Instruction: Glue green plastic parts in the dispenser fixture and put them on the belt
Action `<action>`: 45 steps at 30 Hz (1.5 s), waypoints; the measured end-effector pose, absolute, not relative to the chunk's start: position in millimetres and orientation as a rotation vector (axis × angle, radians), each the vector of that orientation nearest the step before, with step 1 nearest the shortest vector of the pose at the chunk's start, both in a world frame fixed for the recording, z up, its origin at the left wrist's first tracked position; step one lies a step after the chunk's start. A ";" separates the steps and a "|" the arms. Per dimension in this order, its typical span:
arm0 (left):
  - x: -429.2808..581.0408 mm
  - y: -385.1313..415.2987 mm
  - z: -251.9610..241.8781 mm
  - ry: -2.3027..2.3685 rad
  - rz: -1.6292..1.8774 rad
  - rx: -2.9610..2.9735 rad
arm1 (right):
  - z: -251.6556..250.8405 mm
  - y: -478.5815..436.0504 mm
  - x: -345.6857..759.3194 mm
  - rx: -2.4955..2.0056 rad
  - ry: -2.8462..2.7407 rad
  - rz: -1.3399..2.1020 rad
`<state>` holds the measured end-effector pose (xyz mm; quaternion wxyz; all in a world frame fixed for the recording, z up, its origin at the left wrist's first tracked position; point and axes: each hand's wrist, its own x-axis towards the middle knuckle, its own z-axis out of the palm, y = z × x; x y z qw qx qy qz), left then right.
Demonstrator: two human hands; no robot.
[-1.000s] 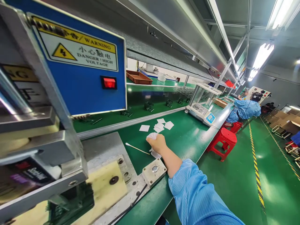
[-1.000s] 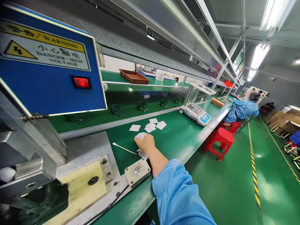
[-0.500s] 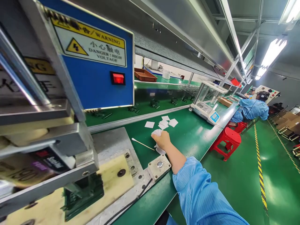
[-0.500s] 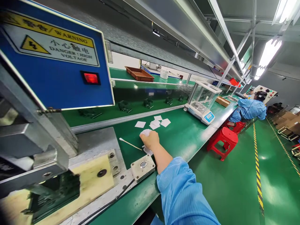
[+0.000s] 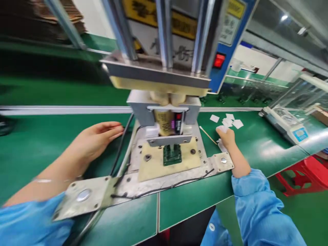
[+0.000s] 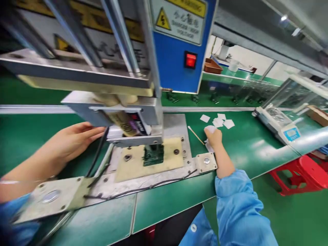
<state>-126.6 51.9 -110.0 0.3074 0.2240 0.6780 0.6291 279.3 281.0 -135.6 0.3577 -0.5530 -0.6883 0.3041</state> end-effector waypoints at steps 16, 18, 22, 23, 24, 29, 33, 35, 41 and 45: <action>-126.6 55.9 -120.7 1.561 1.798 0.528 | -142.7 282.3 287.1 -1.446 -1.662 0.818; -126.0 56.3 -120.9 1.559 1.806 0.529 | -144.2 283.8 288.0 -1.449 -1.661 0.817; -122.1 55.9 -116.9 1.563 1.819 0.528 | -144.2 284.6 288.9 -1.459 -1.653 0.814; -120.7 55.8 -115.4 1.565 1.823 0.525 | -143.6 284.3 289.0 -1.462 -1.650 0.813; -119.3 55.7 -113.9 1.566 1.826 0.522 | -142.7 283.8 288.9 -1.468 -1.649 0.813; -115.8 55.8 -110.2 1.573 1.833 0.508 | -136.3 280.5 288.1 -1.490 -1.644 0.806; -116.4 55.5 -111.8 1.564 1.842 0.527 | -134.2 279.9 287.8 -1.469 -1.652 0.784; -116.6 55.4 -112.7 1.562 1.845 0.539 | -135.7 280.6 288.2 -1.457 -1.649 0.784; -116.4 54.8 -113.5 1.573 1.829 0.558 | -141.4 283.2 289.9 -1.422 -1.649 0.781; -116.7 53.4 -113.0 1.584 1.813 0.566 | -141.6 282.7 290.8 -1.450 -1.664 0.778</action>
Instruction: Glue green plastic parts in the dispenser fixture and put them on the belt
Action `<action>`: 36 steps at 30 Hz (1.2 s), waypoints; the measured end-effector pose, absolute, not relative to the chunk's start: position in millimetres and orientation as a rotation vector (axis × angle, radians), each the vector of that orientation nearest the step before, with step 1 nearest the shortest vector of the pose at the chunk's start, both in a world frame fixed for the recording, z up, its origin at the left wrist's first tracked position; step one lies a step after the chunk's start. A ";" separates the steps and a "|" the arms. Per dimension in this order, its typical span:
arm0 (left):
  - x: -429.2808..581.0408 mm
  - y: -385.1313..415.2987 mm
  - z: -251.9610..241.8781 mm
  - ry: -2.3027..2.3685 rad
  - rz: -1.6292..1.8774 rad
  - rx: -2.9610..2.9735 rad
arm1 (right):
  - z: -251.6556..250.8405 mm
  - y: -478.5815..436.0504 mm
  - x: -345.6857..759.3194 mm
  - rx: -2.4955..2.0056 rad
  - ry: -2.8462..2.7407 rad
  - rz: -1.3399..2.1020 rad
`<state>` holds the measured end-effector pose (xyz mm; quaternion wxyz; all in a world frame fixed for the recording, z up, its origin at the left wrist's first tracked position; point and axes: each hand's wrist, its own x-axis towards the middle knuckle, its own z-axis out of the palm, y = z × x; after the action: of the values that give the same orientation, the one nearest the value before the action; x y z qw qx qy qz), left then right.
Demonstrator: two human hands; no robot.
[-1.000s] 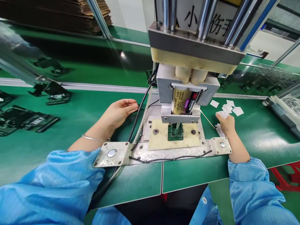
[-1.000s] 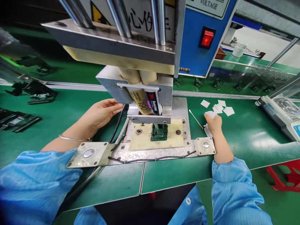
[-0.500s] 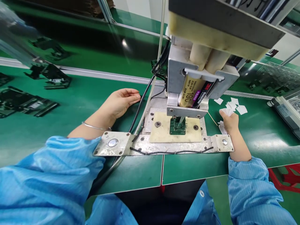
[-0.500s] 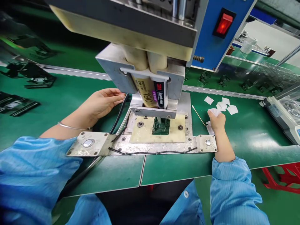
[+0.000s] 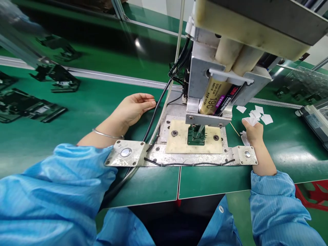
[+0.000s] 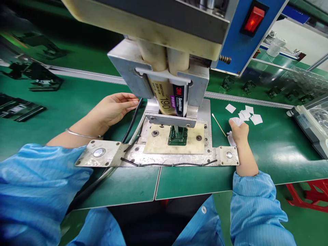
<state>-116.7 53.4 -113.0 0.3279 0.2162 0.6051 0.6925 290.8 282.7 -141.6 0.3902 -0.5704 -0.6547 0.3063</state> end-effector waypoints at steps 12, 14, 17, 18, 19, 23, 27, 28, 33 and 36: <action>-115.2 49.5 -97.1 1.694 1.734 0.638 | -138.6 279.7 287.9 -1.477 -1.657 0.794; -111.5 42.9 -78.9 1.732 1.740 0.799 | -136.8 278.3 286.6 -1.498 -1.651 0.800; -93.7 33.1 -47.3 1.717 1.614 1.103 | -132.5 275.0 283.9 -1.521 -1.644 0.809; -84.3 31.0 -38.7 1.702 1.512 1.197 | -131.0 274.0 283.1 -1.523 -1.643 0.813; -73.5 29.8 -32.1 1.689 1.399 1.276 | -129.7 273.1 282.4 -1.521 -1.641 0.816; -27.6 32.7 -28.5 1.710 1.027 1.368 | -128.4 272.2 281.6 -1.518 -1.641 0.821; 0.6 39.9 -45.7 1.702 0.915 1.359 | -129.4 272.9 282.0 -1.509 -1.652 0.811; 3.6 41.1 -48.9 1.677 0.933 1.359 | -129.5 272.9 282.0 -1.504 -1.658 0.804; 3.5 39.0 -41.4 1.484 0.873 1.174 | -128.3 272.0 283.0 -1.499 -1.710 0.775; -15.0 35.6 -25.3 1.358 0.556 1.100 | -127.2 271.2 284.3 -1.521 -1.781 0.763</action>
<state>-15.0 35.6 -25.3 0.6083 0.4760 0.5878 0.2406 284.3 271.2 -127.2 0.3325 -0.5824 -0.6820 0.2919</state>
